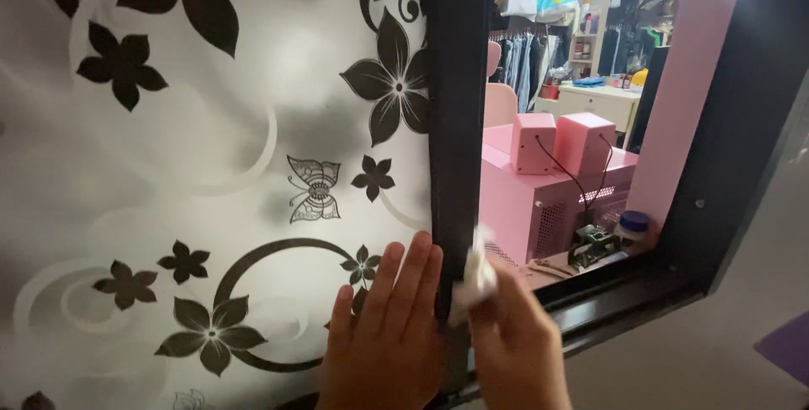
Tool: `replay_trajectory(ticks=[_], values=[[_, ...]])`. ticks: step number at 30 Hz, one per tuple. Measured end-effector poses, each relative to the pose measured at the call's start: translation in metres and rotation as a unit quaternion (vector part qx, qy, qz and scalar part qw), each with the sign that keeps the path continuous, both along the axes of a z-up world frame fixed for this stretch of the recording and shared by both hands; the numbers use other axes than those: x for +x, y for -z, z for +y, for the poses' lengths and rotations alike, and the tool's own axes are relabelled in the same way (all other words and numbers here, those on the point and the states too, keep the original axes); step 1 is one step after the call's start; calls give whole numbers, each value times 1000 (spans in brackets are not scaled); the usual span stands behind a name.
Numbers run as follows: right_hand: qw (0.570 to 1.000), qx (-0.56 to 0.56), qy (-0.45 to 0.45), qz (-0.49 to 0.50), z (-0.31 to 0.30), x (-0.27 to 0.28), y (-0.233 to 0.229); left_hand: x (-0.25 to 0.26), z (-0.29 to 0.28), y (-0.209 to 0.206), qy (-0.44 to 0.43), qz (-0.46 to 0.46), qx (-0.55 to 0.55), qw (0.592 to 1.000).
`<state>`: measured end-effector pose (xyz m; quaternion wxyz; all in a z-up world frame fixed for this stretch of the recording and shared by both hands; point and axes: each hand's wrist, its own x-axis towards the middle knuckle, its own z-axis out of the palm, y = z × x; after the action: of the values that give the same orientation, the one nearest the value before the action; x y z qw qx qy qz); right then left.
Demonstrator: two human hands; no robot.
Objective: Cleaning a window frame and glass surface with a white tissue.
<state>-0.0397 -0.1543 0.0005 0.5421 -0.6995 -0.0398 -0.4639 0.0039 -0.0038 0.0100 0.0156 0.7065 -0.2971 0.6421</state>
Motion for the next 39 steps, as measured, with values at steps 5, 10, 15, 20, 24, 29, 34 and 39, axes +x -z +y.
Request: replay_trajectory(ticks=[5,10,15,20,24,29,34,39], values=[[993,51,-77,66,-21,6,84,-12,1,0,-8,36,0,999],[987,47,26,149,-40,-3,66,-16,3,3,-4,42,-5,999],[959,192,-107,176,-68,17,17,-15,1,5,-3,36,-8,999],[890,289,-250,249,-33,17,-12,-12,0,7,-16,36,-4,999],[914,255,-274,154,-36,25,-62,-12,-4,6,5,50,-1,999],[914,198,-355,14,-44,39,-163,-13,-15,5,44,78,-31,995],[928,125,-351,-8,-17,56,-175,-7,-9,9,38,78,-35,996],[856,284,-427,63,-52,68,-122,13,-28,27,53,130,-12,990]])
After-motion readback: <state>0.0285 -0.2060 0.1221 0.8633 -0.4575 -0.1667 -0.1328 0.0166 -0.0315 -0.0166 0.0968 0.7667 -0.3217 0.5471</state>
